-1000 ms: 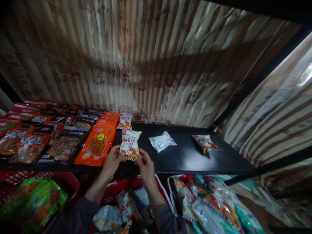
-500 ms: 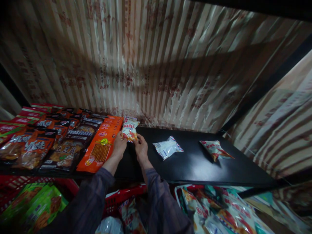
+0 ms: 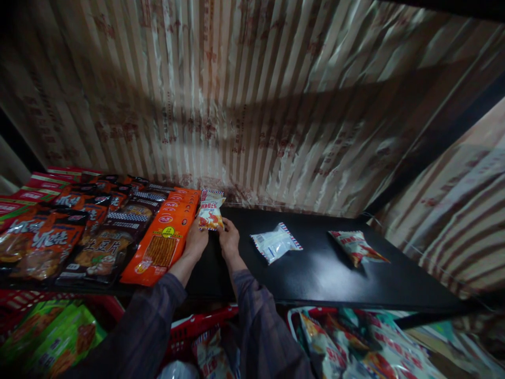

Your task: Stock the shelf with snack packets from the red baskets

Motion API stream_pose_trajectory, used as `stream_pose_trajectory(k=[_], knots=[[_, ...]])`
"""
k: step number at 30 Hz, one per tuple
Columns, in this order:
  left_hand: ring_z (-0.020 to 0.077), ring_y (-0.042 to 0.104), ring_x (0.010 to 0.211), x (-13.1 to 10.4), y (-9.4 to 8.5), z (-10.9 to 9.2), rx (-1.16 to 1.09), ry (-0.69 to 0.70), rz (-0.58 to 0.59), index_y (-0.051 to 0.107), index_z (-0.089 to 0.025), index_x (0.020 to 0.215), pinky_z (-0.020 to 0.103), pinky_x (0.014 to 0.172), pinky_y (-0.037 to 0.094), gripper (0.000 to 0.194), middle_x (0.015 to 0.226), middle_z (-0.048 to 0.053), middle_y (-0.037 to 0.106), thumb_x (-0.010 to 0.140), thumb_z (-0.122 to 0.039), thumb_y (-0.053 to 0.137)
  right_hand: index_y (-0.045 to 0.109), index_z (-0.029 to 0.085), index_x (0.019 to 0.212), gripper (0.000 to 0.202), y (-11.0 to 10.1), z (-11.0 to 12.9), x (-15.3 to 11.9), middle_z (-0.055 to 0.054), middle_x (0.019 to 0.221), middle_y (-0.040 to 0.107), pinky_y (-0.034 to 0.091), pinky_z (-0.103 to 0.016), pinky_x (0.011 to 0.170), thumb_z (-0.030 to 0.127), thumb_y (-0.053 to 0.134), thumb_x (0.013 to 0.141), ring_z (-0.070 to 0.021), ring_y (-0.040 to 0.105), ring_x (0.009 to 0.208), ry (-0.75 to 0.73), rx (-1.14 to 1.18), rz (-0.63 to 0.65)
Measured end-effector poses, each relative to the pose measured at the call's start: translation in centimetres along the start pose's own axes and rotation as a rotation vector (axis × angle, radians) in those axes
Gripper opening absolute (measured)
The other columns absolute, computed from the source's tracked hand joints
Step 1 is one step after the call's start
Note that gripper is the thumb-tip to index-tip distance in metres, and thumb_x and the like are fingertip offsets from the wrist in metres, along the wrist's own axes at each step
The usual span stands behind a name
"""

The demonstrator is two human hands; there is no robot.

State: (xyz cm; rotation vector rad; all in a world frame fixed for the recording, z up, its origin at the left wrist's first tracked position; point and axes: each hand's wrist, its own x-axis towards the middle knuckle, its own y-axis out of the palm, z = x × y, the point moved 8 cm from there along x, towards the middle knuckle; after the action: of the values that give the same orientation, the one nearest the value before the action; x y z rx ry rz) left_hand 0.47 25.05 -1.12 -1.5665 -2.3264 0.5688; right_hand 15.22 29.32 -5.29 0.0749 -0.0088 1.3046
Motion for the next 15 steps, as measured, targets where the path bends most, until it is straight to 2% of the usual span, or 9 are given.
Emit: stream_pose_trajectory(k=[3, 8, 11, 15], knots=[[0.0231, 0.047, 0.129, 0.0, 0.2, 0.3, 0.031, 0.001, 0.009, 0.053, -0.018, 0.126, 0.033, 0.103, 0.037, 0.047, 0.133, 0.013, 0.057, 0.08, -0.01, 0.048, 0.066, 0.017, 0.1, 0.039, 0.2, -0.3, 0.2, -0.004, 0.084, 0.072, 0.052, -0.028, 0.065, 0.027, 0.064, 0.062, -0.0184, 0.065, 0.073, -0.005, -0.042, 0.013], [0.0229, 0.038, 0.137, 0.0, 0.5, 0.7, 0.083, -0.005, 0.007, 0.049, -0.013, 0.13, 0.03, 0.109, 0.03, 0.048, 0.145, 0.017, 0.044, 0.082, -0.012, 0.048, 0.066, 0.02, 0.103, 0.036, 0.5, -0.3, 0.2, -0.003, 0.085, 0.072, 0.054, -0.028, 0.062, 0.029, 0.062, 0.068, -0.0184, 0.066, 0.072, -0.038, -0.148, 0.036], [0.0228, 0.039, 0.135, -0.2, 0.5, 0.5, 0.1, 0.025, 0.006, 0.05, -0.012, 0.128, 0.03, 0.109, 0.031, 0.046, 0.142, 0.018, 0.047, 0.082, -0.012, 0.048, 0.067, 0.023, 0.103, 0.033, 0.3, 0.0, 0.0, -0.001, 0.086, 0.072, 0.054, -0.03, 0.065, 0.03, 0.062, 0.07, -0.0192, 0.066, 0.075, -0.077, -0.24, 0.045], [0.0232, 0.043, 0.132, -0.4, 0.3, 0.0, 0.105, 0.073, 0.003, 0.054, -0.013, 0.124, 0.032, 0.107, 0.034, 0.043, 0.137, 0.017, 0.05, 0.081, -0.01, 0.048, 0.069, 0.026, 0.1, 0.028, 0.0, 0.7, -0.3, 0.0, 0.09, 0.072, 0.052, -0.033, 0.079, 0.025, 0.063, 0.072, -0.0194, 0.065, 0.083, -0.122, -0.366, 0.046]])
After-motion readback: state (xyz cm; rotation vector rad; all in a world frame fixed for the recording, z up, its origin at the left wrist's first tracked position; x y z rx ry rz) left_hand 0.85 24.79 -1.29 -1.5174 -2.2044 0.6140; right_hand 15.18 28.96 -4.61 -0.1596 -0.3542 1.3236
